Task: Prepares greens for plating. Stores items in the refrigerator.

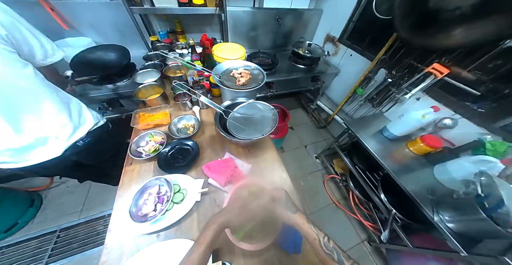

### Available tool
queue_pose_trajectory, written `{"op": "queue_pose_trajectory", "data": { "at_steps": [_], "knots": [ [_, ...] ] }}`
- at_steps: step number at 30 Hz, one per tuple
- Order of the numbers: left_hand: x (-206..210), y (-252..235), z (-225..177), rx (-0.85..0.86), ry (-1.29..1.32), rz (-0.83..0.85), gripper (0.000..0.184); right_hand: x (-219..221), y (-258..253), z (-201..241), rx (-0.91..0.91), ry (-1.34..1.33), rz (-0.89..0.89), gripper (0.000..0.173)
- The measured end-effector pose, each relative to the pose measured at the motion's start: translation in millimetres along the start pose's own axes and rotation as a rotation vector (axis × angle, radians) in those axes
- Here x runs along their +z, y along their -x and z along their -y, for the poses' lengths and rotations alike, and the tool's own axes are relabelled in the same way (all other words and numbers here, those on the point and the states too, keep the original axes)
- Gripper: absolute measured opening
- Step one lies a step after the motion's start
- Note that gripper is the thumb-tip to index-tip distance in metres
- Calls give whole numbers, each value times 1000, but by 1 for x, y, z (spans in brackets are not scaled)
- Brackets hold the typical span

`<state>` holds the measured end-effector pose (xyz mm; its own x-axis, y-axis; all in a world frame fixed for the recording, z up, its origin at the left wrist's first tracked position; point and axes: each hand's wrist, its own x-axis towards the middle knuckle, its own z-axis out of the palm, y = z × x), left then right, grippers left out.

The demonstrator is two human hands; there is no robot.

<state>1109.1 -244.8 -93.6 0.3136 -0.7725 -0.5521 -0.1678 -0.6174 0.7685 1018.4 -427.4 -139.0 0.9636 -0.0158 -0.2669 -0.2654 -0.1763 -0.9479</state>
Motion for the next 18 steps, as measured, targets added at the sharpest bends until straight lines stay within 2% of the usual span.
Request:
{"op": "queue_pose_trajectory", "data": {
  "at_steps": [3,4,8,12,14,15,16,18],
  "knots": [
    [-3,-3,1,22,-101,34,43,-10,-3,-2,4,60,185,18],
    [-3,-2,-2,33,-90,26,43,-12,-3,-3,-32,79,192,17],
    [0,5,-12,46,174,-99,27,-4,1,-11,-201,-112,-85,9],
    [17,-1,6,67,479,-311,20,22,5,-24,-149,-456,-420,12],
    [23,-3,15,39,598,-454,18,22,-1,-39,-126,-506,-547,15],
    [25,-4,25,38,638,-511,18,18,-6,-48,-108,-406,-580,15],
    [26,-5,39,46,666,-556,19,11,-11,-56,-76,-193,-563,16],
    [27,0,69,80,692,-605,21,0,-18,-57,28,360,-343,25]
  ]
}}
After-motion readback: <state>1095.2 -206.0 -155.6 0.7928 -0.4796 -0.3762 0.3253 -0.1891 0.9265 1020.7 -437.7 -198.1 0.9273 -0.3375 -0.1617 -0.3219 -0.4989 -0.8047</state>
